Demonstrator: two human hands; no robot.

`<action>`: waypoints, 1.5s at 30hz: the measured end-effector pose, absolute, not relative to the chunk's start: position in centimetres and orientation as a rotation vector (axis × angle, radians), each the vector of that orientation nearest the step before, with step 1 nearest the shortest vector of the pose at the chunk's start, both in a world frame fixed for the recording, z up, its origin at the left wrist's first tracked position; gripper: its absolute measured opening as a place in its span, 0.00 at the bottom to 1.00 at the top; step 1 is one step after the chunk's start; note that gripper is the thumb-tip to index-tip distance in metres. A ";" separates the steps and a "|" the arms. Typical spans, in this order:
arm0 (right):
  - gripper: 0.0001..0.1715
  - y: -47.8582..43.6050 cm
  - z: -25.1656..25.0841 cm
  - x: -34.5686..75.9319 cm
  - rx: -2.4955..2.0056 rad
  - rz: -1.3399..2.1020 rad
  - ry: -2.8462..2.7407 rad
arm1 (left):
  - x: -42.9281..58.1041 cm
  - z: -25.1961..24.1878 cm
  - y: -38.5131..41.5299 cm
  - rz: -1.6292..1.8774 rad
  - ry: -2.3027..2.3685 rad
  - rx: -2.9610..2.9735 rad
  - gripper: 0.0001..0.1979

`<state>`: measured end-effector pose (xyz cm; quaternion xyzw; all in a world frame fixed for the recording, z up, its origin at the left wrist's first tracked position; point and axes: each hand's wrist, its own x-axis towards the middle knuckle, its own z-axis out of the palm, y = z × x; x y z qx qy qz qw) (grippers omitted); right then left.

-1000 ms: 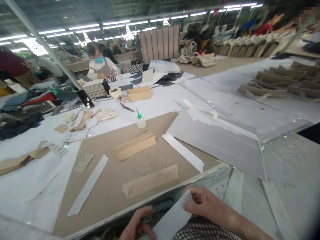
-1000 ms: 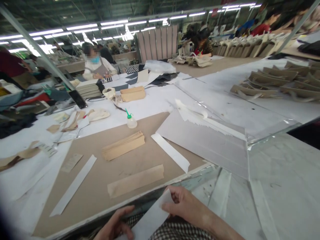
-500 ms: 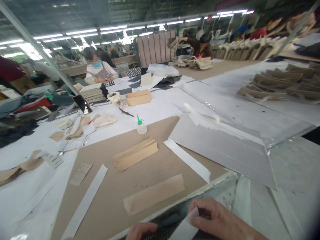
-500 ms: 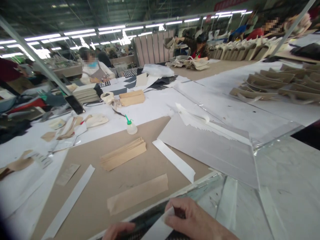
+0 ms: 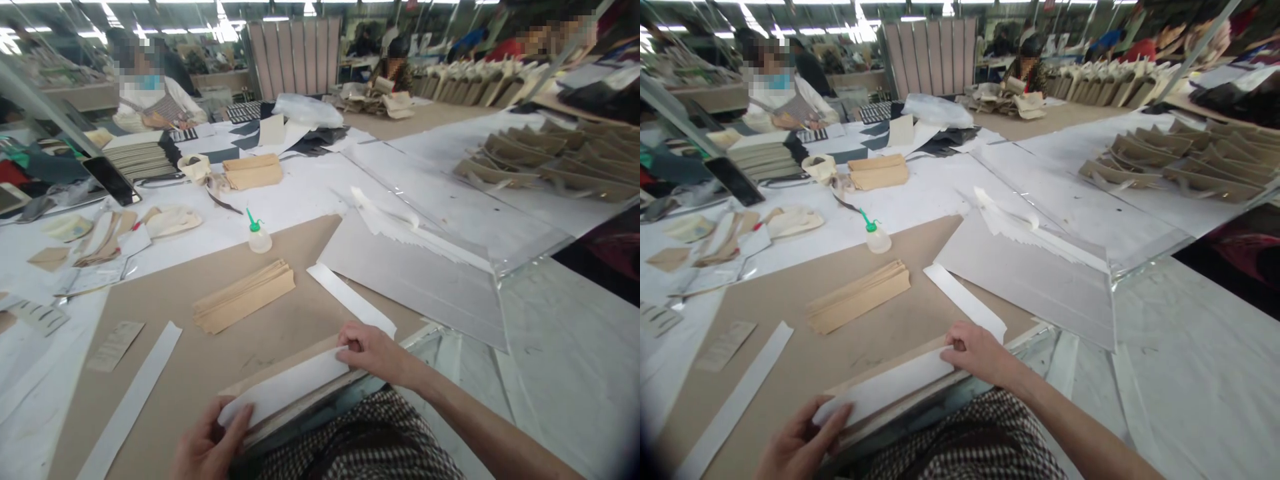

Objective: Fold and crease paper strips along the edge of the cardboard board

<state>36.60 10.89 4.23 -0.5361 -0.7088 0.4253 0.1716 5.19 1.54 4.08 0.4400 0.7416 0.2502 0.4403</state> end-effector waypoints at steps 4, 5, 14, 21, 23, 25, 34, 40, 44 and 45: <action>0.09 11.5 3.5 36.2 -1.573 1.141 -2.084 | 4.8 4.0 2.0 0.577 1.879 1.169 0.28; 0.09 11.6 3.5 36.1 -1.586 1.122 -2.104 | 4.7 3.9 2.0 0.568 1.885 1.171 0.28; 0.08 11.1 2.9 35.3 -1.646 0.877 -2.256 | 4.3 2.7 2.4 0.462 1.913 1.218 0.29; 0.10 10.9 2.6 35.5 -1.637 0.818 -2.277 | 4.2 2.5 2.7 0.411 1.944 1.260 0.29; 0.10 10.9 2.5 35.5 -1.633 0.820 -2.267 | 4.1 2.3 2.7 0.387 1.928 1.266 0.30; 0.09 11.0 2.4 35.6 -1.633 0.825 -2.256 | 4.0 2.2 2.7 0.393 1.920 1.272 0.30; 0.09 11.0 2.3 35.6 -1.617 0.841 -2.225 | 5.1 3.2 2.4 0.484 1.945 1.250 0.28; 0.09 11.0 2.3 35.6 -1.598 0.836 -2.228 | 5.1 2.9 2.3 0.483 1.940 1.260 0.28; 0.09 10.9 2.1 35.7 -1.589 0.823 -2.236 | 4.9 2.5 2.2 0.490 1.933 1.268 0.28; 0.09 10.9 2.1 35.7 -1.590 0.817 -2.237 | 4.7 2.3 2.2 0.483 1.932 1.273 0.28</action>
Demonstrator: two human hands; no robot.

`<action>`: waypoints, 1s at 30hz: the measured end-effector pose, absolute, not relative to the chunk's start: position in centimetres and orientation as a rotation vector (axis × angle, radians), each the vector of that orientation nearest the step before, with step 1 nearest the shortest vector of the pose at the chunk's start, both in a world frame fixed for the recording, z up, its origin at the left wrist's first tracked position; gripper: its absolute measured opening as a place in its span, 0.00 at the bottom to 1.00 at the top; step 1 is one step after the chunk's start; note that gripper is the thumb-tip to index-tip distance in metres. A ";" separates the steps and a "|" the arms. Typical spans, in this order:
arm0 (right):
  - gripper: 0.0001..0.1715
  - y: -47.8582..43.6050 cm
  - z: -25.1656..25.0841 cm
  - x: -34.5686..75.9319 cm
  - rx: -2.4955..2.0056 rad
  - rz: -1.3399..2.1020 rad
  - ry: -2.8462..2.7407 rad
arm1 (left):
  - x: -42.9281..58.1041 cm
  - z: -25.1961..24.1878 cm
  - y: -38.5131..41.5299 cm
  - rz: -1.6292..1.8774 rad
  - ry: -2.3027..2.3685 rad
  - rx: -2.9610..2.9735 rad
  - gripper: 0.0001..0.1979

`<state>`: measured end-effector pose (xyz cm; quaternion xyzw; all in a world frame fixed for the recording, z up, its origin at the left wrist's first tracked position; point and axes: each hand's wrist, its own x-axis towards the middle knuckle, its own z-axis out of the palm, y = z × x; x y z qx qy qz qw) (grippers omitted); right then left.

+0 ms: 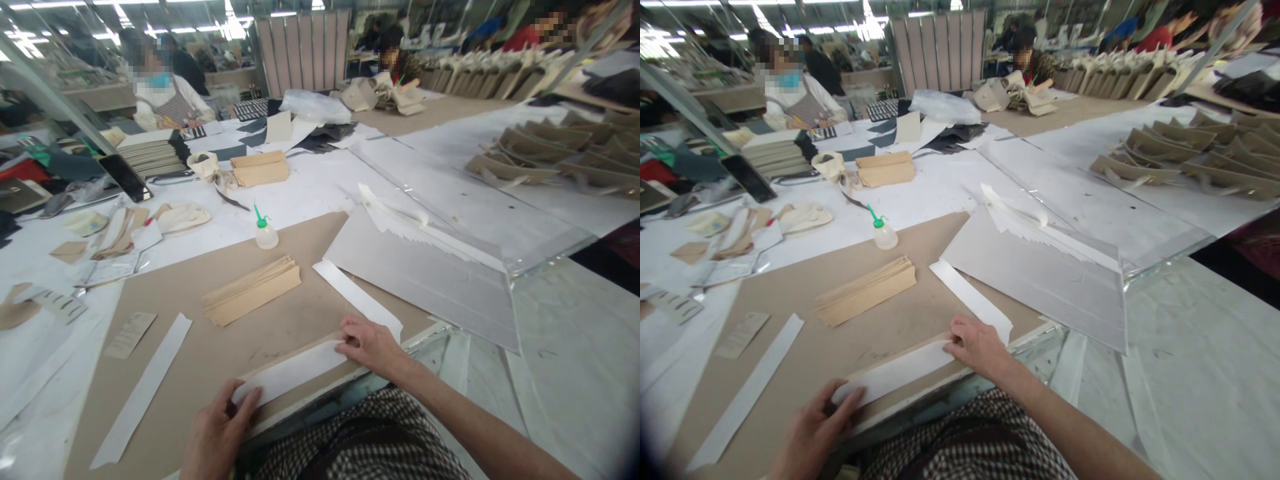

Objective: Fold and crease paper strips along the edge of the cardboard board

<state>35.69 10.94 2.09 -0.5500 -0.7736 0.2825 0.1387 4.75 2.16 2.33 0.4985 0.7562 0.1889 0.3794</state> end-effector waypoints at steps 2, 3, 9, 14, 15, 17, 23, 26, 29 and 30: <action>0.10 10.9 2.0 35.7 -1.594 0.803 -2.240 | 4.5 2.1 2.2 0.450 1.917 1.292 0.27; 0.10 10.9 2.0 35.7 -1.596 0.795 -2.242 | 4.3 2.1 2.3 0.433 1.910 1.305 0.27; 0.11 10.7 1.8 35.6 -1.560 0.743 -2.257 | 3.3 3.0 2.9 0.489 1.753 1.269 0.24; 0.18 11.0 0.7 35.8 -1.590 0.667 -2.274 | 2.3 3.8 3.7 0.476 1.745 1.308 0.19; 0.19 11.1 0.5 35.9 -1.583 0.666 -2.276 | 2.1 3.8 3.8 0.481 1.779 1.323 0.18; 0.20 11.3 0.3 36.0 -1.568 0.674 -2.274 | 2.0 3.7 4.0 0.488 1.836 1.351 0.15; 0.21 11.6 0.1 36.2 -1.533 0.753 -2.285 | 2.0 3.4 4.5 0.429 1.905 1.405 0.12; 0.22 11.7 0.1 36.2 -1.542 0.756 -2.270 | 2.1 3.4 4.6 0.400 1.924 1.417 0.12; 0.23 11.6 0.1 36.1 -1.532 0.757 -2.256 | 2.1 3.4 4.6 0.376 1.946 1.431 0.12; 0.24 11.6 0.1 36.1 -1.529 0.753 -2.252 | 2.2 3.4 4.5 0.370 1.954 1.440 0.12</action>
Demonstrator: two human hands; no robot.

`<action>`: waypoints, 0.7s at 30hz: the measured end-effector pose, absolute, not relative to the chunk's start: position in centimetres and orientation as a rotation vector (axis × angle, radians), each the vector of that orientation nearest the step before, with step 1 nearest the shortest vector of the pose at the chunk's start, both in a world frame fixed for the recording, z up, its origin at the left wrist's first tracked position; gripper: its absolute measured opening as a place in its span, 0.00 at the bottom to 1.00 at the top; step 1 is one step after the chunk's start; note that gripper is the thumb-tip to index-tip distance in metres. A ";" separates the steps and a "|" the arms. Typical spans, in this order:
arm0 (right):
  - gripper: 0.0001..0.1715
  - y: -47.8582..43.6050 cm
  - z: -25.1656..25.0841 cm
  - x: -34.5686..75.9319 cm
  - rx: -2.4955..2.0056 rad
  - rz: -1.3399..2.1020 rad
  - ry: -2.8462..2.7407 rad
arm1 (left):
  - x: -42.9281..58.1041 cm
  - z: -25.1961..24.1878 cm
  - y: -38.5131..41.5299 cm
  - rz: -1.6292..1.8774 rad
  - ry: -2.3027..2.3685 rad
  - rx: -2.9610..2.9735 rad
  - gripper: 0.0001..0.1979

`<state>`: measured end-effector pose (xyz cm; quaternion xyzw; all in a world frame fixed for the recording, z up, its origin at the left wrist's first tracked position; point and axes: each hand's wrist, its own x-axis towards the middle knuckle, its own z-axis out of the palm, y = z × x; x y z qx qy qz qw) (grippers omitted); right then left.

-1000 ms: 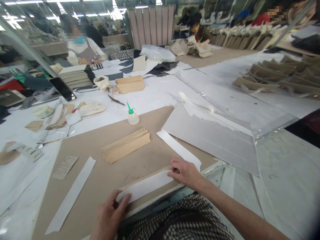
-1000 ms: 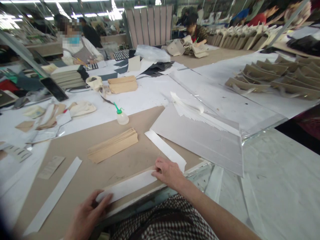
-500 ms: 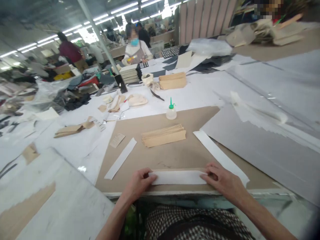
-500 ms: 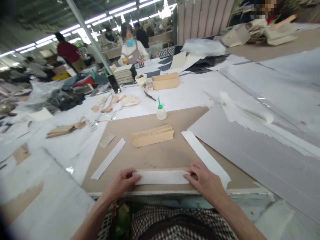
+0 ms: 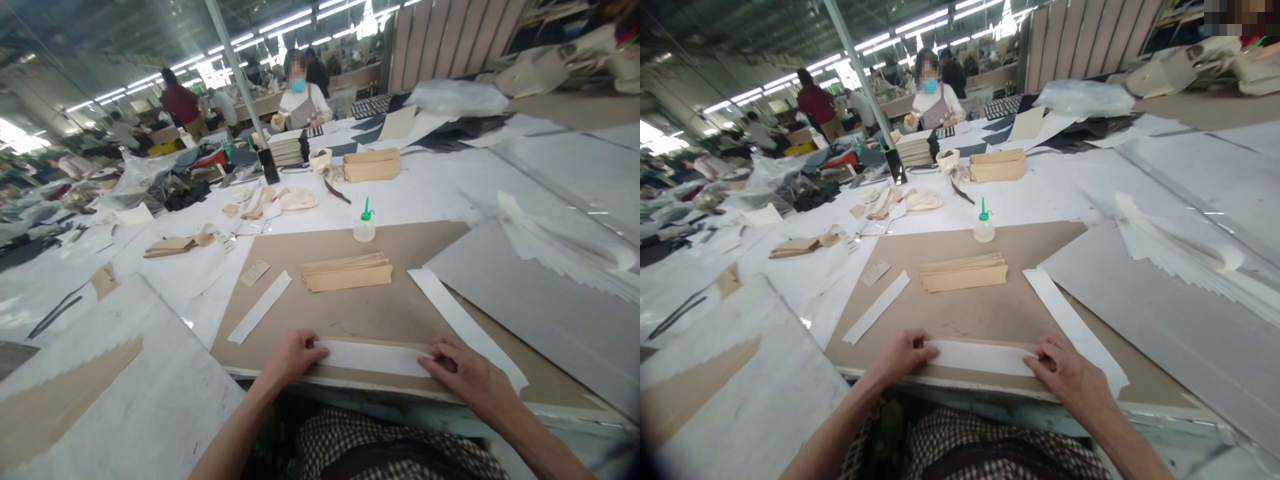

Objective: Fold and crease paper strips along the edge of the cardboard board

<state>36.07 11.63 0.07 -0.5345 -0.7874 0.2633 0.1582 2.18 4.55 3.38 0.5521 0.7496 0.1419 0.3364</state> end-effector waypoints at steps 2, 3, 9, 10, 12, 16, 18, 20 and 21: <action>0.24 11.6 0.0 36.0 -1.522 0.734 -2.248 | 2.3 3.4 4.5 0.358 1.974 1.458 0.11; 0.24 11.6 0.0 36.0 -1.520 0.721 -2.249 | 2.4 3.4 4.5 0.351 1.985 1.468 0.11; 0.19 11.3 0.7 35.9 -1.554 0.667 -2.303 | 2.5 3.3 4.3 0.286 2.000 1.519 0.12; 0.17 11.2 0.9 35.8 -1.559 0.650 -2.315 | 2.5 3.3 4.2 0.275 1.995 1.527 0.12; 0.12 11.0 1.2 35.7 -1.564 0.583 -2.288 | 2.5 3.3 4.1 0.259 1.993 1.544 0.10; 0.19 10.4 0.9 35.4 -1.407 0.480 -2.218 | 3.1 3.2 3.4 0.243 2.094 1.580 0.09; 0.17 10.2 0.4 35.5 -1.243 0.465 -2.283 | 3.7 2.9 2.7 0.271 2.090 1.787 0.07; 0.17 10.1 0.1 35.6 -1.143 0.454 -2.379 | 4.3 2.3 2.1 0.313 1.906 2.159 0.09; 0.17 10.1 0.0 35.7 -1.129 0.456 -2.419 | 4.4 1.9 1.7 0.336 1.783 2.334 0.11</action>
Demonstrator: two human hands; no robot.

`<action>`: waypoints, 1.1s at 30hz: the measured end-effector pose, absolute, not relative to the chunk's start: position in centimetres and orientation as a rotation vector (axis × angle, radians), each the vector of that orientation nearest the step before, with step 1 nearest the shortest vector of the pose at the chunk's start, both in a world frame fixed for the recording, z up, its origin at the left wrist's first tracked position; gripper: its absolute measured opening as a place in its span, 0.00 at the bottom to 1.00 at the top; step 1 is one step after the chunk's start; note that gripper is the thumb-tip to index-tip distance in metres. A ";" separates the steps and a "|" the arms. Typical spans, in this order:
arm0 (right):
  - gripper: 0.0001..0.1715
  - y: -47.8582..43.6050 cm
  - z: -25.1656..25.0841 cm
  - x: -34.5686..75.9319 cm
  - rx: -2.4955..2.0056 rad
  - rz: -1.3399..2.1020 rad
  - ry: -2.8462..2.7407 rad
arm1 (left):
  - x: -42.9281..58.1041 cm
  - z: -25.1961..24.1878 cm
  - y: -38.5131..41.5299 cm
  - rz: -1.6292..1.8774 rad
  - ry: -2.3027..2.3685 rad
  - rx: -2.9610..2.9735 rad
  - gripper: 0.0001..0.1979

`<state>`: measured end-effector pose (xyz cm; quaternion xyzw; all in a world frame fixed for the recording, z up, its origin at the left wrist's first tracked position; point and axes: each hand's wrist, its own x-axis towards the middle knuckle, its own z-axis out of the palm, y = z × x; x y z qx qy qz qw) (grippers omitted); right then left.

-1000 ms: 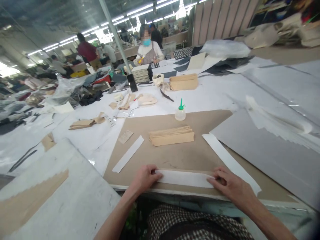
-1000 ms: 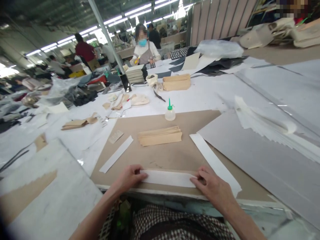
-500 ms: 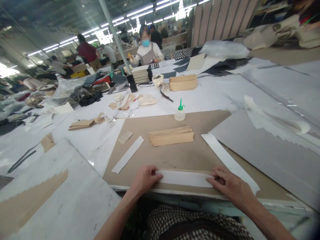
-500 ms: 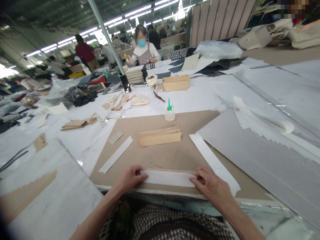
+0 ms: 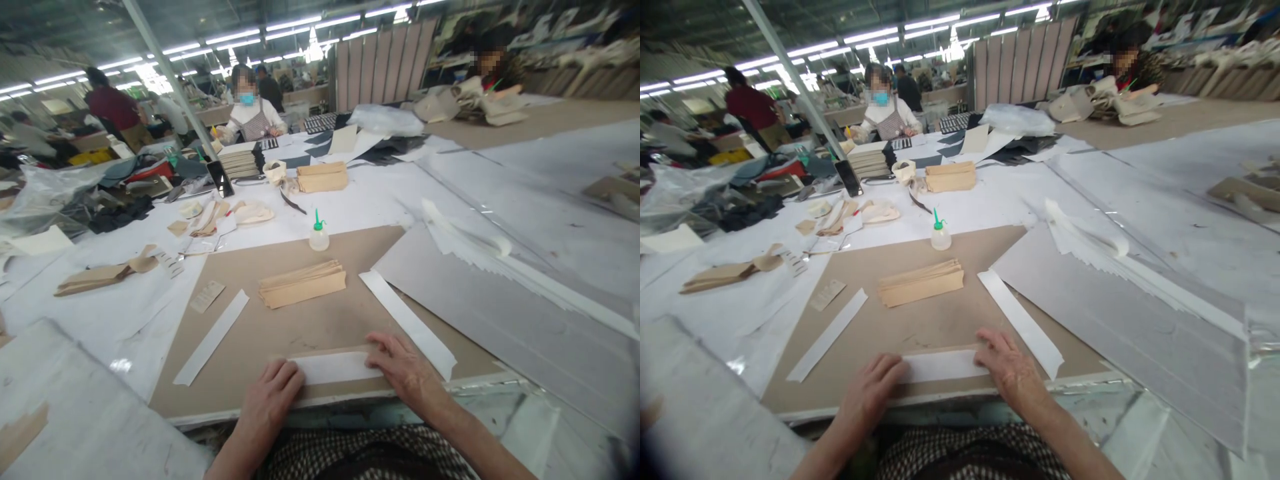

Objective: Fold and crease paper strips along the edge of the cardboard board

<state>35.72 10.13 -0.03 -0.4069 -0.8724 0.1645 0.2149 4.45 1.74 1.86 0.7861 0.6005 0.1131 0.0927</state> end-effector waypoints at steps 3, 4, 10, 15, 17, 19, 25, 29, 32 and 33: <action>0.16 10.3 0.0 36.1 -1.126 0.492 -2.474 | 4.5 0.6 0.9 0.387 1.623 2.609 0.17; 0.16 10.4 0.1 36.2 -1.119 0.506 -2.474 | 4.3 0.3 0.7 0.409 1.637 2.642 0.19; 0.21 10.9 1.1 37.1 -1.079 0.646 -2.493 | 3.5 -0.8 0.4 0.425 1.642 2.741 0.22; 0.21 11.5 1.6 38.1 -1.141 0.661 -2.341 | 3.8 -0.4 0.4 0.481 1.663 2.709 0.22; 0.19 11.2 2.0 38.2 -1.227 0.545 -2.230 | 4.0 -0.1 0.2 0.469 1.682 2.666 0.21; 0.18 10.0 2.5 37.6 -1.279 0.458 -2.161 | 4.7 0.1 -0.1 0.448 1.713 2.622 0.20; 0.26 4.6 2.2 32.9 -1.027 0.403 -2.438 | 10.2 0.2 -0.1 0.642 1.593 2.659 0.18; 0.26 4.0 0.0 31.1 -1.153 0.300 -2.448 | 12.8 -0.4 0.8 0.567 1.677 2.627 0.19; 0.27 4.1 -1.0 31.0 -1.187 0.263 -2.431 | 12.9 -0.9 1.1 0.539 1.721 2.627 0.19; 0.27 4.1 -1.1 31.0 -1.200 0.253 -2.423 | 12.8 -1.0 1.1 0.536 1.737 2.625 0.19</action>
